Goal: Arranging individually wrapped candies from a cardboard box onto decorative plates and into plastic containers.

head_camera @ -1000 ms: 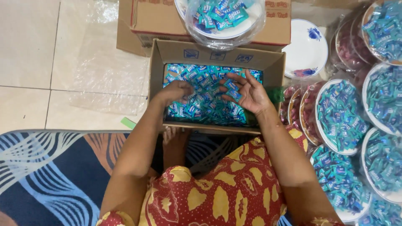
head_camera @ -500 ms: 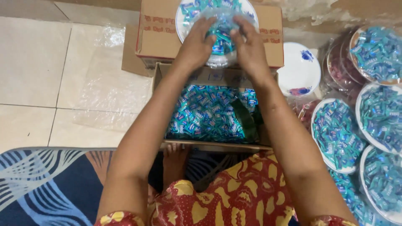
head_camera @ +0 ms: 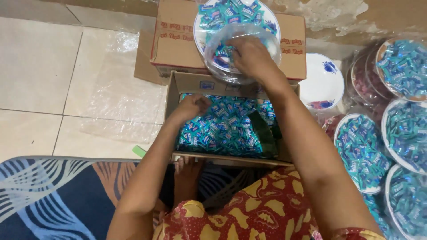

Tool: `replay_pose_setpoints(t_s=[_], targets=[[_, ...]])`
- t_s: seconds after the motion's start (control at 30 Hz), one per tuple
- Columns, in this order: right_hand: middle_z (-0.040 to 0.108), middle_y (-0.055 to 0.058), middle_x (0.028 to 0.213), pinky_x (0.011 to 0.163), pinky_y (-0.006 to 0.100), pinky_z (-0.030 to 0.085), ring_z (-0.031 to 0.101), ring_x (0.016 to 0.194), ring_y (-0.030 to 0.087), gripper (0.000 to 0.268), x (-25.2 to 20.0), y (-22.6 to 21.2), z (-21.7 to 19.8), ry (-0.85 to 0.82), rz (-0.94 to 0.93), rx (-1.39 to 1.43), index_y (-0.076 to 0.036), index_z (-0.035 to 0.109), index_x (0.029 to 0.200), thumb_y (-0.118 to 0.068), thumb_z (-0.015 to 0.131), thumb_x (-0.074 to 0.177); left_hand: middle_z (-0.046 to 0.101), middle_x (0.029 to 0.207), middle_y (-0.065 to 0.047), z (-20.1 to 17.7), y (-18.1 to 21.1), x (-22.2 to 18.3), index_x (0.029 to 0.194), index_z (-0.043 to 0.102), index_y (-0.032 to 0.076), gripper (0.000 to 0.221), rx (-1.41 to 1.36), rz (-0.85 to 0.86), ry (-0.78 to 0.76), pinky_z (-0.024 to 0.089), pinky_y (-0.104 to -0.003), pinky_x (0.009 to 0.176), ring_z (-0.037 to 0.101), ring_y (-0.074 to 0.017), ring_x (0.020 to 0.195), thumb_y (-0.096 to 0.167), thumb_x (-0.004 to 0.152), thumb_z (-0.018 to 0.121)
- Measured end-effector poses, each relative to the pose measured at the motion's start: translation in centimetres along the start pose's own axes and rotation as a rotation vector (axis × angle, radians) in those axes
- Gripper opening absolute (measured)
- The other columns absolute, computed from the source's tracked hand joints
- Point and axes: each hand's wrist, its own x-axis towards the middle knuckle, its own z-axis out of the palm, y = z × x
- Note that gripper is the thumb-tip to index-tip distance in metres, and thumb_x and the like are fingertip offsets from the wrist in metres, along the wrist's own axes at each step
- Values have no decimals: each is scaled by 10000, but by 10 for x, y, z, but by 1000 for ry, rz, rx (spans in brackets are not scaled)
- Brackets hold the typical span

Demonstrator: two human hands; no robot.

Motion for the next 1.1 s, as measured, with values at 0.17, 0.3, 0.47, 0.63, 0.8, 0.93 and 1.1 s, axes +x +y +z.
replay_pose_setpoints(t_s=[0.17,0.3,0.47,0.63,0.8,0.93,1.1], targets=[[718,88,1015,816,463,521,671,972,318,225,-106,-23,25,288,-136,129,-115,728,1038,-72,527,947,755,1078,-44,7,-68,45,1138,723,247,296,487,30,79,546,-408,881,694,-243,1042,177,858,654],[653,249,1285,947,548,544,675,1123,470,373,-152,8,113,-315,88,150,-105,713,1251,-43,594,903,368,1575,-281,41,-48,14,1510,494,270,694,850,240,-88,498,-560,1105,496,-518,1354,84,874,699],[465,292,1422,1023,621,488,579,1200,567,668,-188,29,186,-497,126,99,-217,562,1418,-266,787,791,502,1437,-235,57,-73,16,1366,644,216,654,905,109,-221,546,-539,1028,532,-472,1329,282,759,877],[736,163,1115,953,572,517,661,1124,431,270,-183,34,175,-279,207,377,-204,696,1162,-263,667,900,716,1179,-272,24,-35,-11,1258,694,36,419,393,114,-214,494,-585,992,628,-477,1195,268,912,733],[531,61,804,336,149,414,612,558,178,386,-186,18,129,-174,769,1486,-175,604,1412,-153,611,1027,619,1250,-150,21,-4,-35,1234,602,146,302,-632,-184,-176,546,-643,982,637,-343,1181,62,946,574],[711,106,916,561,312,677,781,795,262,399,-182,10,107,-206,791,1688,-140,605,1425,-210,573,1034,675,1135,-111,20,-6,-34,1213,584,203,346,-745,-230,-207,515,-657,1023,675,-358,1114,85,889,603],[707,243,1205,845,477,658,714,1107,385,527,-181,25,121,-277,763,1840,-96,581,1450,-382,552,1009,728,1138,-139,16,-15,-28,1229,677,221,339,-627,-220,-178,607,-611,915,730,-324,1029,118,907,697]])
